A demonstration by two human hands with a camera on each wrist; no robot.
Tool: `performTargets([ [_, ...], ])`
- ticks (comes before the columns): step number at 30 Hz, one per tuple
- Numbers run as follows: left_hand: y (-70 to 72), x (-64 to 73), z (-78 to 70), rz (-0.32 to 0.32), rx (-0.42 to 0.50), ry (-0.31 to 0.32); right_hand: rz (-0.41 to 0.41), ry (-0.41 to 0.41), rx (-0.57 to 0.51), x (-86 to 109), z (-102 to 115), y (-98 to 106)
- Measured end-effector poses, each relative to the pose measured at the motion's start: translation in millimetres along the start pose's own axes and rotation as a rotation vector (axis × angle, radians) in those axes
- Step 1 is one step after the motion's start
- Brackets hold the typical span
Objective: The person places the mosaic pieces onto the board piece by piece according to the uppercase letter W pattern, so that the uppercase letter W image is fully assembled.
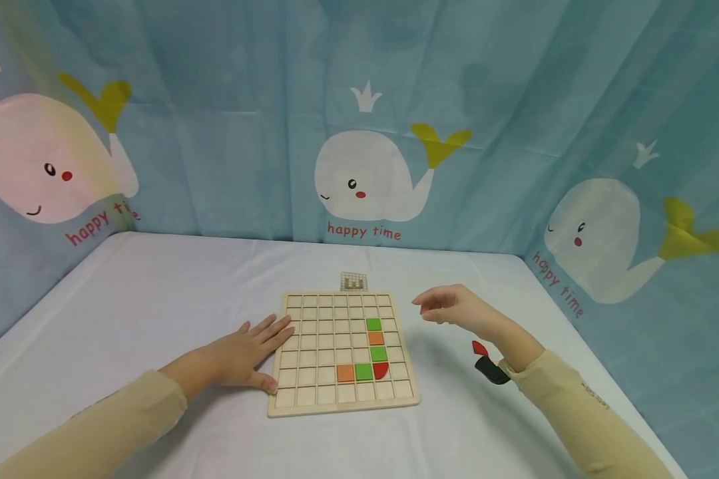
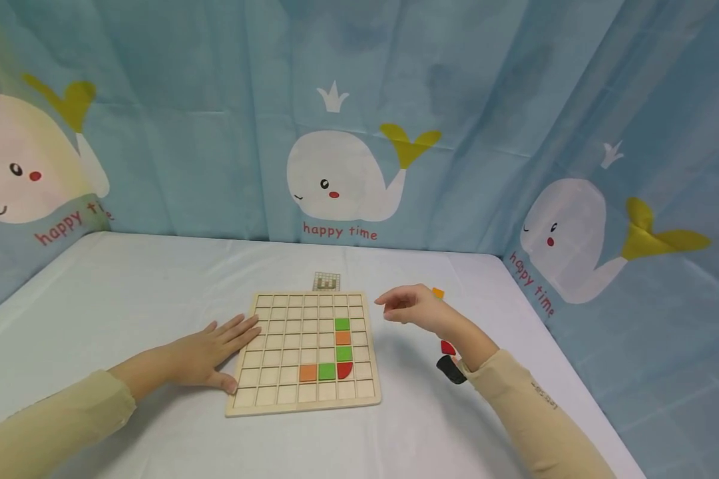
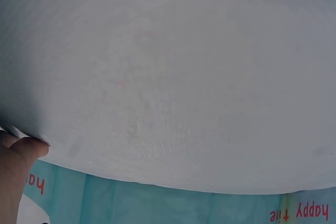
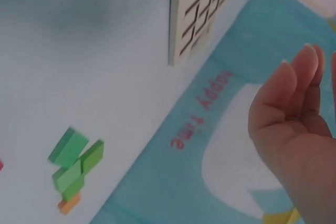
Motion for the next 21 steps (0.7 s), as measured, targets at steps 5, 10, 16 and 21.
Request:
performTargets([
  [5,5.1,1.6,-3.6,0.004,0.011,-0.005,-0.054,-0.002,0.002,4.6,-7.2,16.9],
  [10,7.7,2.7,-5.9,0.012,0.022,-0.002,-0.058,-0.010,-0.013,6.9,-20.1,30.7],
  [16,4.7,1.5,-3.3,0.013,0.014,0.005,-0.060,-0.003,-0.028,8.7,-38.7,44.3],
  [21,3.6,1.0,-2.2,0.006,0.019,0.002,-0.071,-0.027,-0.023,7.0,-51.8,53.9],
])
Point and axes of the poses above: each hand's wrist, its own x-axis away from the middle knuckle, its own y-axis out of the back of the hand, z = x × y, the point moved 1 cm from there along -x, towards the middle knuckle, and after that the axes turned 13 degrees about -x, right-handed, at the moved point
